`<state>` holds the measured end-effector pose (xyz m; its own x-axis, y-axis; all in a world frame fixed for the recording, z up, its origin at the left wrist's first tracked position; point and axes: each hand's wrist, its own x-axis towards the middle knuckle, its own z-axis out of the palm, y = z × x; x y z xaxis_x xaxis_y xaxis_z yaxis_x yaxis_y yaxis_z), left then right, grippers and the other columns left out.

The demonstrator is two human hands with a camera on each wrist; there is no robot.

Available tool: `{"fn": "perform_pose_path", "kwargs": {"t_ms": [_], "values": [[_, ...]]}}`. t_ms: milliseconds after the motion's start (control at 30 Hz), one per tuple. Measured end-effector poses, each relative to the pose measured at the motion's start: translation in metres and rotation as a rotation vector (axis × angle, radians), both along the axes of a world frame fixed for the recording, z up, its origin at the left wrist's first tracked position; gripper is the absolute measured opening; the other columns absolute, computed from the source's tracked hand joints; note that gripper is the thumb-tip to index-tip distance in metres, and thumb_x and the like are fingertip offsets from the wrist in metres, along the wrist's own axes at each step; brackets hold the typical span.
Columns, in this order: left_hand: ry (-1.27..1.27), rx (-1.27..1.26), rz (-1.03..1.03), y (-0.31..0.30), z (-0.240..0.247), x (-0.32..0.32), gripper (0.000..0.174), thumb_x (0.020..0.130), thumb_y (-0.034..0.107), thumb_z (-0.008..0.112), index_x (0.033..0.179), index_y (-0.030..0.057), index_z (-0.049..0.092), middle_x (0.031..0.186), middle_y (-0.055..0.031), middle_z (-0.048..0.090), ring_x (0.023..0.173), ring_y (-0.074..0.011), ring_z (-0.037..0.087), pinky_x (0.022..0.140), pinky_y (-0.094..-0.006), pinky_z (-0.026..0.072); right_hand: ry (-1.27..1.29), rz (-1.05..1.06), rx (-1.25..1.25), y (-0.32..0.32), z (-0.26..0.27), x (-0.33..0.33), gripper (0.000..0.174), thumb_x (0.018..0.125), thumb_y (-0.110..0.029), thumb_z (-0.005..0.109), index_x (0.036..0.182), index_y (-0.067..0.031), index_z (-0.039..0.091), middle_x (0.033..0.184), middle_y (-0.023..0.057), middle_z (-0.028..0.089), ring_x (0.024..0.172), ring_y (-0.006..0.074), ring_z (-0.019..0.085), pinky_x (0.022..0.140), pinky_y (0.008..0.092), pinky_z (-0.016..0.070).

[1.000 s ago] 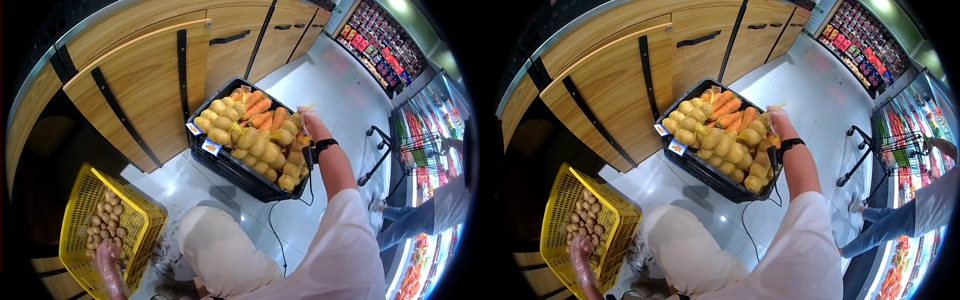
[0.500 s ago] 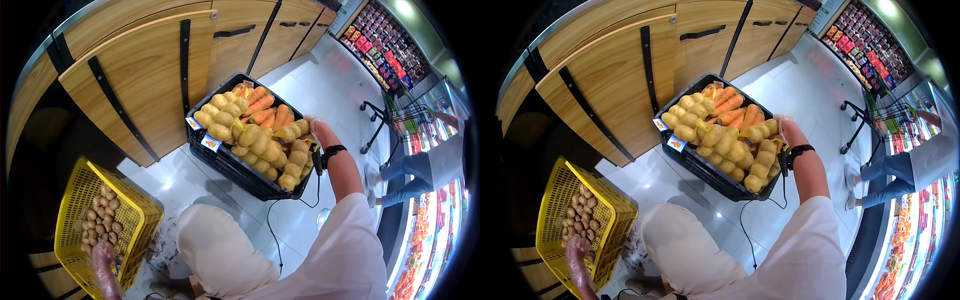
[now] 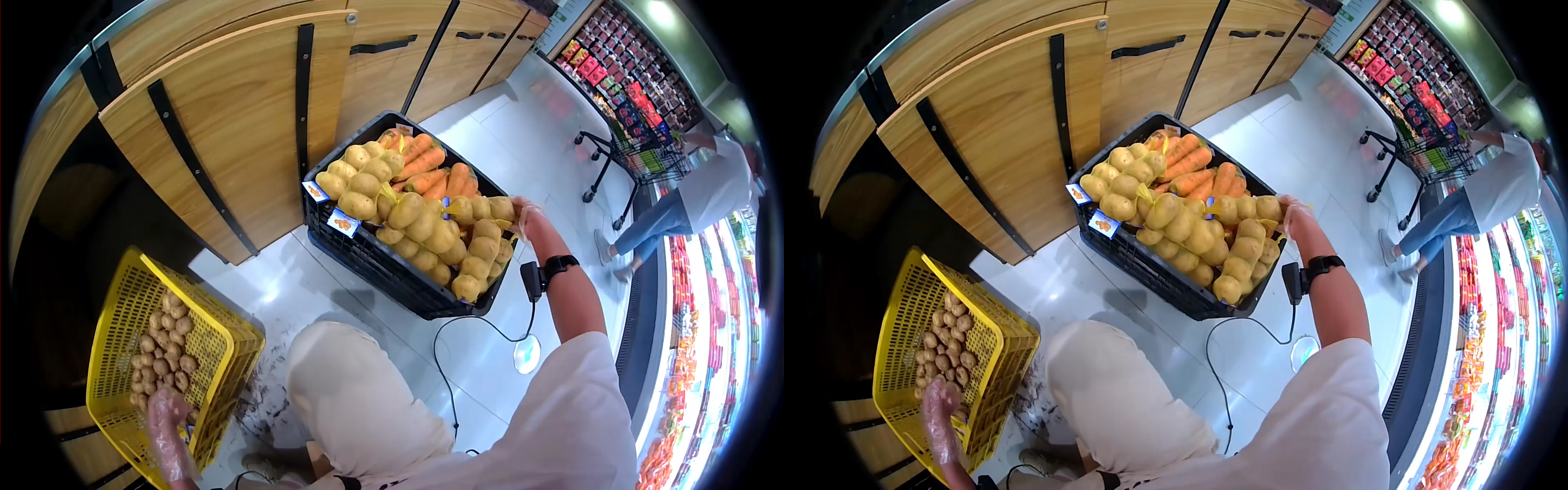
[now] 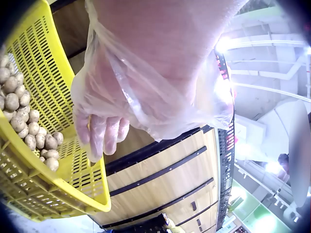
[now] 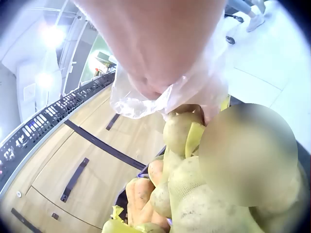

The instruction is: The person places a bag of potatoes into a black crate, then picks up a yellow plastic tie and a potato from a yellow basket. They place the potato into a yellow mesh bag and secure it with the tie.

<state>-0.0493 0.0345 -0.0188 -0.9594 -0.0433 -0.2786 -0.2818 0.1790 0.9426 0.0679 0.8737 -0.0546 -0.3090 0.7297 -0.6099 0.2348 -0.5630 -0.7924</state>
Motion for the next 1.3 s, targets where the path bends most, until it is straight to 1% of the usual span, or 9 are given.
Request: {"fn": "perform_pose_path", "kwargs": {"t_ms": [167,433,833,900,1033,1100,1200,1267,1300], "values": [[0.02,0.002,-0.049,-0.001,0.0,0.0,0.031,0.099,0.031,0.057,0.116,0.0054,0.061,0.098,-0.0092,0.064,0.091,-0.0193,0.063,0.085,-0.0352,0.0532,-0.286,-0.026,0.237,-0.054,0.043,0.005,0.025,0.085,-0.019,0.064,0.103,-0.002,0.059,0.107,0.0154,0.065,0.094,0.0295,0.068,0.08,0.0402,0.0592],[-0.025,0.018,-0.089,-0.006,0.003,0.004,0.033,0.099,0.032,0.056,0.116,0.004,0.06,0.1,-0.01,0.064,0.091,-0.0195,0.063,0.085,-0.0341,0.0528,-0.104,-0.217,0.221,-0.066,0.022,0.038,0.026,0.086,-0.018,0.064,0.106,-0.0028,0.058,0.106,0.0124,0.064,0.097,0.0276,0.066,0.076,0.0468,0.0595],[-0.004,-0.017,-0.232,-0.013,0.006,0.01,0.036,0.101,0.034,0.052,0.12,0.0038,0.059,0.104,-0.01,0.065,0.094,-0.0205,0.065,0.086,-0.0341,0.052,-0.126,0.147,0.345,-0.066,0.013,0.065,0.043,0.093,-0.045,0.062,0.11,-0.0051,0.064,0.102,0.0124,0.068,0.087,0.0274,0.067,0.074,0.0401,0.0583],[0.001,-0.016,-0.227,-0.014,0.01,0.012,0.036,0.101,0.034,0.051,0.12,0.0038,0.059,0.105,-0.0099,0.065,0.094,-0.0204,0.065,0.087,-0.0344,0.0519,-0.957,0.593,0.86,-0.001,-0.027,0.079,0.062,0.094,-0.061,0.05,0.111,-0.0024,0.064,0.1,0.0142,0.068,0.08,0.0286,0.067,0.072,0.0404,0.0562],[-0.008,-0.005,-0.224,-0.022,0.02,0.015,0.036,0.101,0.033,0.052,0.119,0.0028,0.059,0.106,-0.0104,0.065,0.098,-0.0195,0.063,0.087,-0.0344,0.0511,-0.601,0.621,0.914,0.012,-0.037,0.094,0.075,0.093,-0.068,0.041,0.114,0.0006,0.062,0.103,0.0156,0.068,0.086,0.0278,0.066,0.075,0.0414,0.0535],[-0.006,0.013,-0.207,-0.026,0.022,0.019,0.036,0.101,0.032,0.052,0.119,0.0022,0.059,0.106,-0.0106,0.065,0.099,-0.0191,0.062,0.087,-0.034,0.0507,-0.488,0.194,0.528,-0.035,0.011,0.079,0.07,0.094,-0.065,0.042,0.116,-0.0011,0.062,0.104,0.0143,0.069,0.093,0.0272,0.065,0.081,0.043,0.0512],[0.016,0.078,-0.196,-0.033,0.025,0.023,0.036,0.102,0.034,0.052,0.117,0.0013,0.059,0.097,-0.0051,0.066,0.084,-0.0115,0.06,0.079,-0.0262,0.0486,-0.926,0.503,1.677,0.143,-0.115,0.132,0.037,0.101,-0.025,0.036,0.123,-0.0086,0.061,0.122,0.0181,0.063,0.105,0.0392,0.062,0.091,0.0429,0.0493],[0.009,0.076,-0.186,-0.039,0.027,0.025,0.035,0.101,0.031,0.053,0.118,0.0013,0.058,0.1,-0.0066,0.064,0.086,-0.0127,0.059,0.081,-0.0282,0.0477,-0.956,0.507,1.669,0.073,-0.01,0.115,0.048,0.093,-0.048,0.05,0.104,-0.0058,0.069,0.099,0.0151,0.069,0.095,0.0372,0.063,0.085,0.0427,0.0481],[-0.001,0.077,-0.187,-0.042,0.028,0.026,0.033,0.101,0.029,0.053,0.119,0.0013,0.057,0.102,-0.0081,0.063,0.087,-0.014,0.058,0.083,-0.0301,0.0467,-1.001,0.379,1.476,0.024,0.043,0.094,0.036,0.095,-0.036,0.047,0.107,-0.0098,0.068,0.109,0.0141,0.067,0.095,0.0357,0.064,0.082,0.0427,0.0502]]}}
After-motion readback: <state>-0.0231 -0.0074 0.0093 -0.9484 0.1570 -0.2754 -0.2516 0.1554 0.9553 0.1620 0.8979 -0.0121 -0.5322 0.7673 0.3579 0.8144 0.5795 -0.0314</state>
